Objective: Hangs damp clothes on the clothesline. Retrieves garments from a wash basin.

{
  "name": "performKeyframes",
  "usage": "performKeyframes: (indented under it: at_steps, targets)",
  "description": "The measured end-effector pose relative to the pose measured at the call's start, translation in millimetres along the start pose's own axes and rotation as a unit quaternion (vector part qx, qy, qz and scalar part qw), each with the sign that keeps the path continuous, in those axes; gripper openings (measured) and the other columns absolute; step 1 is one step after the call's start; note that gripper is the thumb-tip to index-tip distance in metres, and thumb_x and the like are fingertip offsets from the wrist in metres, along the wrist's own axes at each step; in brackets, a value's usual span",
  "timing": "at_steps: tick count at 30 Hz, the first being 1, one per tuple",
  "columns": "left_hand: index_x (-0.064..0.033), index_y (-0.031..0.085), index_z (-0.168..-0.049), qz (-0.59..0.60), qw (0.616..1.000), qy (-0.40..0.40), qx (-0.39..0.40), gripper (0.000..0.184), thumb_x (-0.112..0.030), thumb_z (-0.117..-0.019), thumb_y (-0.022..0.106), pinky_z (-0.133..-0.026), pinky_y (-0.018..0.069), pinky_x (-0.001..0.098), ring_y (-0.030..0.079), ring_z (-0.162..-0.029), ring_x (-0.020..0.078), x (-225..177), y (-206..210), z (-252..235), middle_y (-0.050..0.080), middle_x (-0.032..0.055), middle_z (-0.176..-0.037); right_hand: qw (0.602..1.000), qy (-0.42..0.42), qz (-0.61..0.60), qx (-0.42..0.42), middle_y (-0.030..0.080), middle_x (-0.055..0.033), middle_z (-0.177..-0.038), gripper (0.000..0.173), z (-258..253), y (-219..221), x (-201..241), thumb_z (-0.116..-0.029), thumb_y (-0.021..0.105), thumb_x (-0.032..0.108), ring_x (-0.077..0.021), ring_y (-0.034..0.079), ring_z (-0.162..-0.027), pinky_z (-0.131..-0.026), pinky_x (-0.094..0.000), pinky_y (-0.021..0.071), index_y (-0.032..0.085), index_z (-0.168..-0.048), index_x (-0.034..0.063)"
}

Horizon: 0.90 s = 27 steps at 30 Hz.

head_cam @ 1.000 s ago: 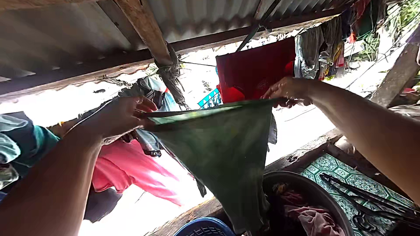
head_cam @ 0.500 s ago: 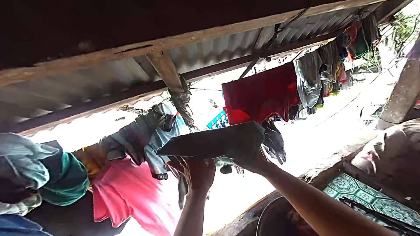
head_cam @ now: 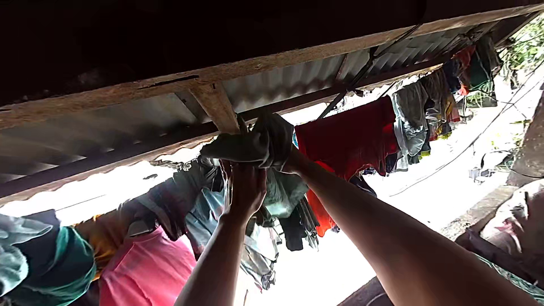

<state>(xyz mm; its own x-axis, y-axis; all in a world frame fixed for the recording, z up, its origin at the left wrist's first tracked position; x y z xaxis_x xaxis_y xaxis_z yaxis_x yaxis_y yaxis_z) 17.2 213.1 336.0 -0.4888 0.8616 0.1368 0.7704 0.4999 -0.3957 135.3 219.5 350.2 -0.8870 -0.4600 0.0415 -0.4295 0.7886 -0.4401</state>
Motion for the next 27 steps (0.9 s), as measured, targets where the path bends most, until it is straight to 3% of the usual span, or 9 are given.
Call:
performKeyframes:
  at_steps: [4, 6, 9, 13, 18, 20, 22, 24, 27]
  targets:
    - [0.0064, 0.062, -0.127, 0.021, 1.0, 0.014, 0.01, 0.048, -0.03, -0.1023, 0.042, -0.122, 0.0141, 0.0651, 0.037, -0.142, 0.0525, 9, 9, -29, 0.053, 0.0352, -0.138, 0.998, 0.058, -0.006, 0.039, 0.063, -0.0264, -0.131, 0.047, -33, 9, -22, -0.0918, 0.073, 0.021, -0.0372, 0.056, -0.131, -0.114, -0.0508, 0.0401, 0.064, -0.129, -0.0059]
    - [0.0071, 0.062, -0.125, 0.019, 1.0, 0.022, 0.005, 0.047, -0.028, -0.1012, 0.044, -0.12, 0.0201, 0.0649, 0.039, -0.141, 0.0523, 12, 18, -41, 0.054, 0.0352, -0.137, 0.996, 0.068, 0.026, 0.04, 0.063, -0.0254, -0.132, 0.047, -36, 9, -36, -0.0934, 0.072, 0.024, -0.0364, 0.056, -0.131, -0.113, -0.0514, 0.0403, 0.064, -0.13, -0.0041]
    - [0.008, 0.056, -0.135, 0.043, 0.999, -0.019, 0.003, 0.049, -0.024, -0.099, 0.048, -0.124, 0.0121, 0.0619, 0.023, -0.15, 0.0508, 20, 31, -60, 0.038, 0.0368, -0.152, 0.994, 0.079, 0.069, 0.024, 0.063, -0.0256, -0.132, 0.045, -27, -3, -64, -0.0936, 0.071, 0.026, -0.0383, 0.055, -0.132, -0.114, -0.054, 0.0393, 0.066, -0.128, -0.0031]
    - [0.0124, 0.045, -0.142, 0.062, 0.991, -0.11, 0.034, 0.059, -0.011, -0.0914, 0.065, -0.122, 0.0174, 0.0617, 0.017, -0.151, 0.054, 27, 47, -81, 0.02, 0.0413, -0.158, 0.985, 0.135, 0.089, 0.057, 0.058, -0.0287, -0.138, 0.05, -16, -27, -96, -0.0928, 0.072, 0.024, -0.0444, 0.048, -0.137, -0.113, -0.066, 0.0313, 0.062, -0.133, -0.004]
    - [0.0125, 0.04, -0.146, 0.029, 0.986, -0.133, 0.093, 0.07, -0.017, -0.0907, 0.072, -0.122, 0.0141, 0.0643, 0.009, -0.151, 0.0562, 24, 68, -91, 0.015, 0.041, -0.16, 0.971, 0.17, 0.136, 0.097, 0.056, -0.0249, -0.143, 0.053, -16, -38, -121, -0.0956, 0.07, 0.028, -0.0415, 0.048, -0.139, -0.112, -0.0647, 0.0359, 0.059, -0.139, 0.0002]
    - [0.0088, 0.049, -0.141, -0.034, 0.974, -0.164, 0.152, 0.06, -0.034, -0.1005, 0.062, -0.114, 0.0264, 0.07, 0.025, -0.147, 0.056, 33, 77, -86, 0.028, 0.0393, -0.156, 0.967, 0.191, 0.132, 0.102, 0.056, -0.0223, -0.145, 0.053, -17, -38, -121, -0.0973, 0.067, 0.035, -0.0406, 0.046, -0.14, -0.112, -0.0686, 0.0321, 0.059, -0.14, 0.0039]
    - [0.0043, 0.065, -0.122, -0.093, 0.95, -0.198, 0.224, 0.062, -0.05, -0.1079, 0.04, -0.095, 0.0398, 0.0759, 0.054, -0.124, 0.0556, 52, 86, -79, 0.059, 0.0369, -0.128, 0.947, 0.255, 0.12, 0.157, 0.059, -0.021, -0.141, 0.052, -18, -33, -121, -0.0996, 0.061, 0.041, -0.0399, 0.05, -0.136, -0.109, -0.0688, 0.0353, 0.061, -0.138, 0.0058]
    - [0.0074, 0.068, -0.113, -0.103, 0.914, -0.256, 0.296, 0.08, -0.062, -0.1065, 0.027, -0.094, 0.0382, 0.0767, 0.057, -0.119, 0.0551, 70, 88, -69, 0.063, 0.0365, -0.119, 0.906, 0.321, 0.08, 0.263, 0.056, -0.0233, -0.143, 0.052, -15, -25, -114, -0.1082, 0.046, 0.04, -0.0388, 0.05, -0.138, -0.111, -0.0633, 0.0357, 0.056, -0.141, 0.0011]
    - [0.0113, 0.065, -0.113, -0.116, 0.899, -0.279, 0.317, 0.085, -0.065, -0.1046, 0.029, -0.095, 0.039, 0.0751, 0.056, -0.122, 0.0555, 74, 79, -69, 0.061, 0.0389, -0.121, 0.887, 0.313, 0.07, 0.331, 0.052, -0.0261, -0.148, 0.054, -20, -26, -108, -0.1137, 0.028, 0.033, -0.0383, 0.046, -0.141, -0.113, -0.0611, 0.0334, 0.056, -0.139, -0.0053]
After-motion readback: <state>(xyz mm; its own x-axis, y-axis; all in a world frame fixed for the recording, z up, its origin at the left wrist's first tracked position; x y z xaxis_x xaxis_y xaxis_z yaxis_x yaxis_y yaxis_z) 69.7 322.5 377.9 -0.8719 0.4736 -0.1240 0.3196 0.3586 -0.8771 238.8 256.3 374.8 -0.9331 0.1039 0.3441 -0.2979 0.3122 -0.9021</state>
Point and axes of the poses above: each hand's wrist, its own z-axis away from the middle knuckle, its own y-axis out of the palm, x = y × z, the point moved 10 cm from there along -z, towards the middle knuckle
